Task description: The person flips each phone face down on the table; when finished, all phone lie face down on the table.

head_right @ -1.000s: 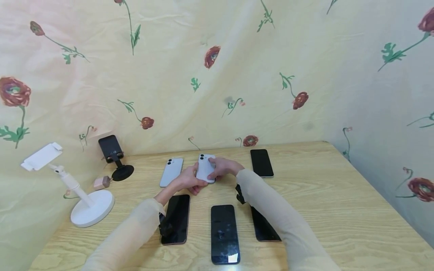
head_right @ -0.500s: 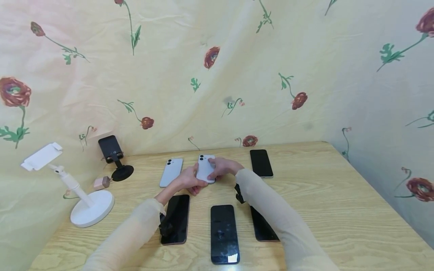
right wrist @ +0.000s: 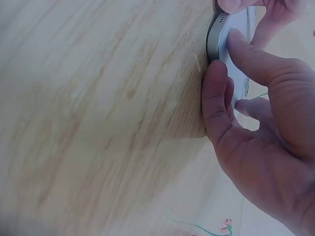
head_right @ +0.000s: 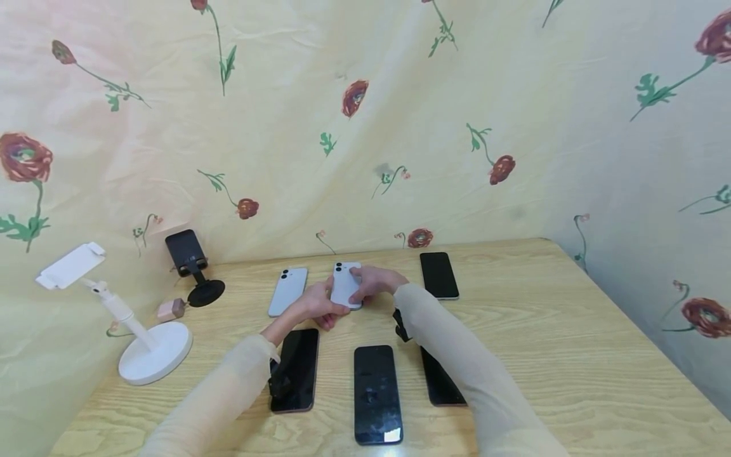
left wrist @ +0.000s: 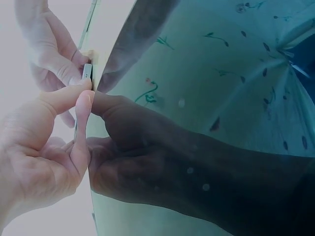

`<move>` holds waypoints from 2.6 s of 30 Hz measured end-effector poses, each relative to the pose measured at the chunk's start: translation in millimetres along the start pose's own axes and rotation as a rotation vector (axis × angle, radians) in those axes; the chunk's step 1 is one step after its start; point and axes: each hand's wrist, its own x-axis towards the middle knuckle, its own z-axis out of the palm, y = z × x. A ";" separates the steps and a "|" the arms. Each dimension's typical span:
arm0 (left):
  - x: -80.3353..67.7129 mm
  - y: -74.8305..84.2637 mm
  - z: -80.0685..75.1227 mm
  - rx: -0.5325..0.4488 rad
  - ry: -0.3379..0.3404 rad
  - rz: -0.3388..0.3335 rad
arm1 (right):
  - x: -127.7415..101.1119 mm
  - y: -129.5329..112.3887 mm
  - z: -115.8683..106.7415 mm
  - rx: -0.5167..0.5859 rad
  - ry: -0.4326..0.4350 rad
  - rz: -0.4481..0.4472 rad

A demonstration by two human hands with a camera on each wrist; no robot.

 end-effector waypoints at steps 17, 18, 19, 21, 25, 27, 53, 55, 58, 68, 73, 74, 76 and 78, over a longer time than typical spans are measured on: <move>6.2 -3.9 2.1 0.041 0.013 -0.020 | 2.4 2.4 -1.0 -0.003 -0.008 0.010; 6.4 -3.8 2.1 0.042 0.013 -0.024 | 2.4 2.5 -1.1 -0.005 -0.007 0.010; 6.7 -3.8 2.1 0.044 0.013 -0.027 | 2.4 2.4 -1.2 -0.007 -0.006 0.009; 6.5 -3.7 1.8 0.044 0.014 -0.027 | 2.0 2.0 -1.4 -0.012 -0.002 0.005; 5.9 -2.9 1.1 0.046 0.013 -0.012 | 1.3 0.7 -1.7 -0.002 -0.005 -0.002; 5.5 -2.3 0.6 0.049 0.011 -0.007 | 0.7 -0.3 -2.0 0.001 -0.007 -0.006; -4.4 49.6 20.1 0.358 0.051 0.216 | -90.1 54.4 -55.2 0.196 0.222 -0.137; 3.1 65.8 34.2 0.449 0.058 0.258 | -97.1 65.3 -67.4 0.211 0.281 -0.103; 17.6 82.0 58.5 0.596 0.071 0.296 | -103.7 81.0 -79.0 0.238 0.331 -0.033; 58.4 108.7 106.9 0.717 0.069 0.306 | -108.9 124.7 -95.0 0.217 0.302 0.137; 71.2 107.9 117.1 0.697 0.046 0.346 | -100.1 130.3 -94.4 0.210 0.255 0.186; 73.3 107.5 119.0 0.686 0.043 0.347 | -98.1 130.8 -94.0 0.209 0.248 0.193; 77.0 106.7 122.4 0.666 0.040 0.337 | -94.6 131.5 -93.4 0.211 0.235 0.207; 80.9 106.8 125.2 0.663 0.038 0.323 | -92.8 131.4 -93.6 0.210 0.226 0.219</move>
